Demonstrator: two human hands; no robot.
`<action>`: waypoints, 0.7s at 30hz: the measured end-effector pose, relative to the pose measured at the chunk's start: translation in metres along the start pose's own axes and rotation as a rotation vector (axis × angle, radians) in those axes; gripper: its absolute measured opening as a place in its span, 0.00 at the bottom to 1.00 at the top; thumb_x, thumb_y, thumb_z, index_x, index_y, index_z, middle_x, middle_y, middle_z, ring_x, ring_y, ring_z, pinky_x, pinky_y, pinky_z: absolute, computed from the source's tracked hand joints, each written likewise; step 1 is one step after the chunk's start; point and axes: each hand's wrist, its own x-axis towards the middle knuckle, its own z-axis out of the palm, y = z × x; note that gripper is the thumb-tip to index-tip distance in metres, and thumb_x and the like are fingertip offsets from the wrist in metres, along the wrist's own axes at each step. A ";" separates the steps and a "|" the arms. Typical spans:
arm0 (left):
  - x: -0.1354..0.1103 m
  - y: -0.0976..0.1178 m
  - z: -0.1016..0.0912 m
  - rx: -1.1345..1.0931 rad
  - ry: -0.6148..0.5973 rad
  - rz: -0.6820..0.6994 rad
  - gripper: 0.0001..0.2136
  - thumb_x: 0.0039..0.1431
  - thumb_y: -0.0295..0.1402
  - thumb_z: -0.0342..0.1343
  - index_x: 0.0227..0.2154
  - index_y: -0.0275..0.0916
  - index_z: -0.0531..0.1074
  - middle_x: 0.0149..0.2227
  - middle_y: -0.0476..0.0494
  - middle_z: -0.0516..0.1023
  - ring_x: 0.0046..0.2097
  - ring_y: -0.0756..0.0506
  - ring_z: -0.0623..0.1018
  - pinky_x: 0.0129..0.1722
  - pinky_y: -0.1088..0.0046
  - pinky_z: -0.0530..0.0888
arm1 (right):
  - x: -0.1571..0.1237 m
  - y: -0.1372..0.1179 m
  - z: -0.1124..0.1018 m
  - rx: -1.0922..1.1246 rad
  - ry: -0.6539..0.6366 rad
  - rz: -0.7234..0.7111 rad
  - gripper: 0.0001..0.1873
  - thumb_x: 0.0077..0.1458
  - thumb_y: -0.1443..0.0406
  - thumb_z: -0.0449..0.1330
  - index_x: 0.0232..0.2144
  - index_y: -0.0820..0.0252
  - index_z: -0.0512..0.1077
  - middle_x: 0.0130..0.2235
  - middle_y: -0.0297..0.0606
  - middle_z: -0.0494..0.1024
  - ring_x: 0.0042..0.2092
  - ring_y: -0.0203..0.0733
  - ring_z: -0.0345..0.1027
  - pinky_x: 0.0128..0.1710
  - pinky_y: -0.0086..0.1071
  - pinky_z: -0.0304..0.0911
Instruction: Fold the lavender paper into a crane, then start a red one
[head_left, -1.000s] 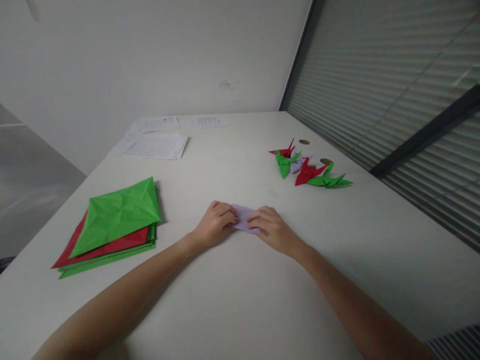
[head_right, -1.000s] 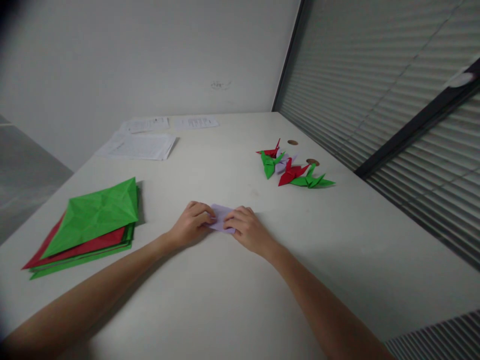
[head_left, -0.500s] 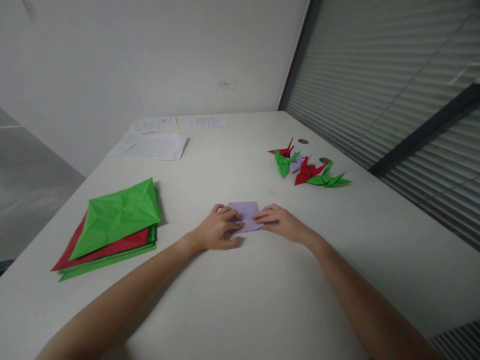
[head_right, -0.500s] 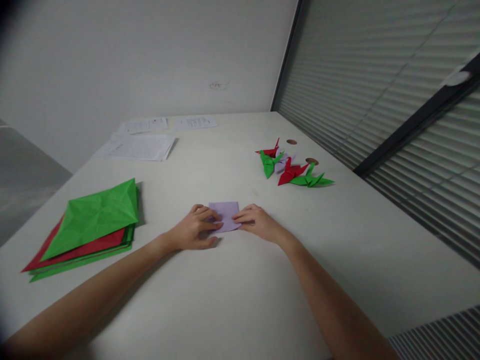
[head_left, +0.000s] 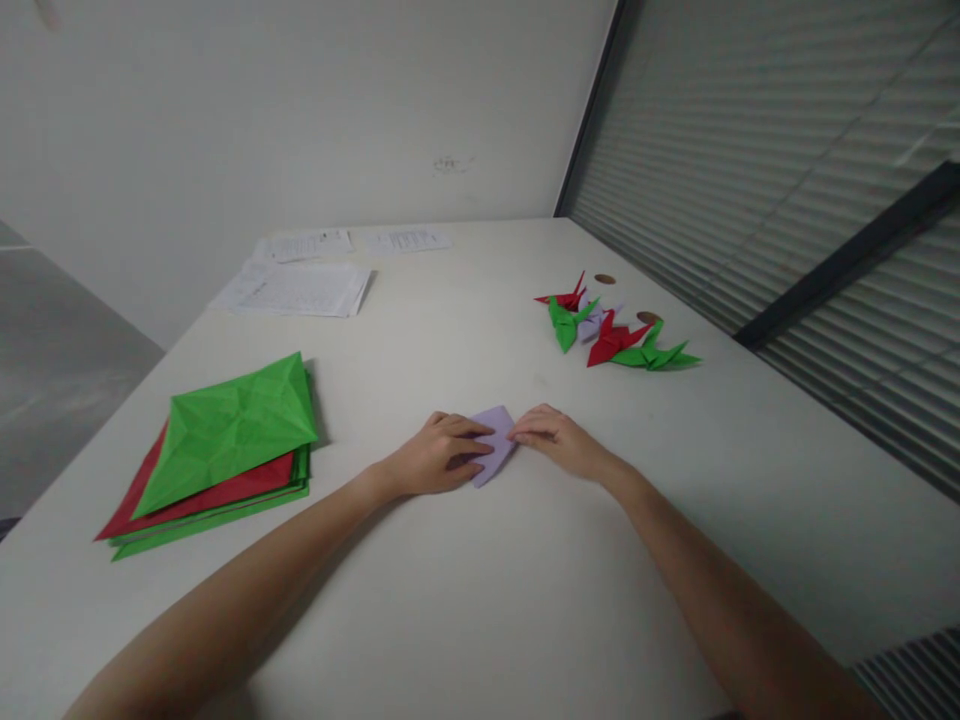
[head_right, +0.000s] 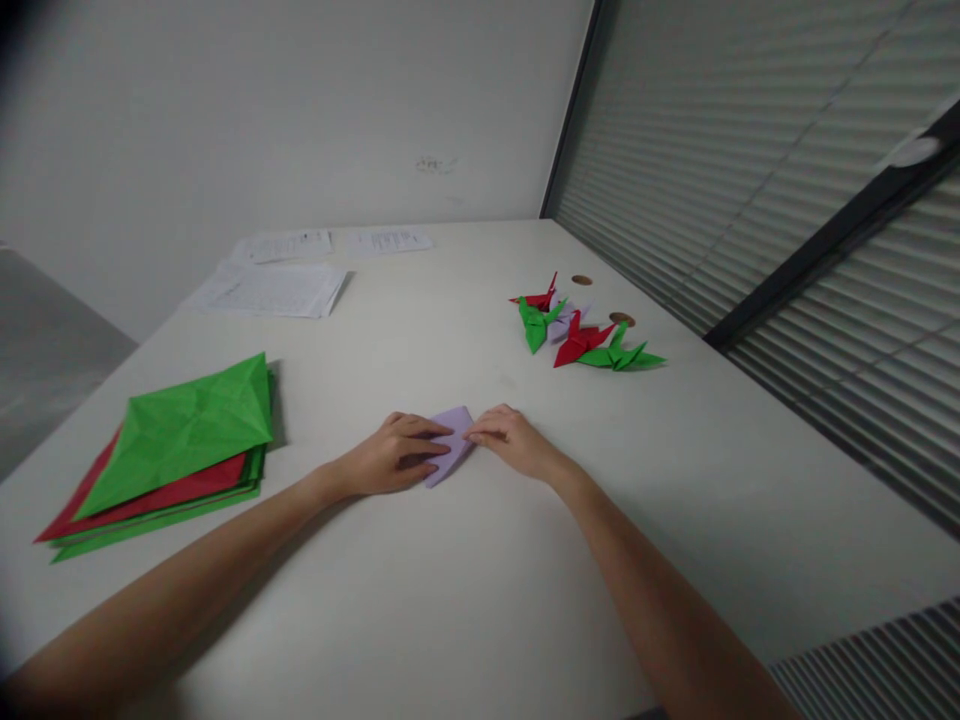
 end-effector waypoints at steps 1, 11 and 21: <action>0.000 0.000 0.000 -0.001 -0.003 0.006 0.13 0.63 0.36 0.55 0.49 0.43 0.75 0.57 0.41 0.72 0.57 0.42 0.71 0.55 0.61 0.61 | 0.001 -0.001 0.003 -0.026 0.031 -0.007 0.13 0.62 0.57 0.56 0.36 0.52 0.80 0.37 0.38 0.82 0.42 0.44 0.69 0.47 0.41 0.63; 0.001 0.007 0.002 0.036 0.036 0.173 0.08 0.62 0.32 0.54 0.31 0.41 0.78 0.42 0.43 0.78 0.48 0.45 0.74 0.56 0.62 0.61 | 0.003 -0.008 0.028 -0.144 0.274 0.193 0.04 0.55 0.65 0.63 0.35 0.55 0.77 0.34 0.37 0.80 0.38 0.44 0.71 0.44 0.38 0.63; 0.004 0.012 0.002 -0.040 0.027 0.209 0.06 0.59 0.32 0.56 0.28 0.40 0.77 0.36 0.44 0.78 0.43 0.46 0.75 0.54 0.64 0.65 | 0.008 -0.013 0.039 -0.292 0.294 0.115 0.03 0.58 0.67 0.60 0.33 0.56 0.74 0.35 0.38 0.79 0.40 0.45 0.66 0.44 0.38 0.59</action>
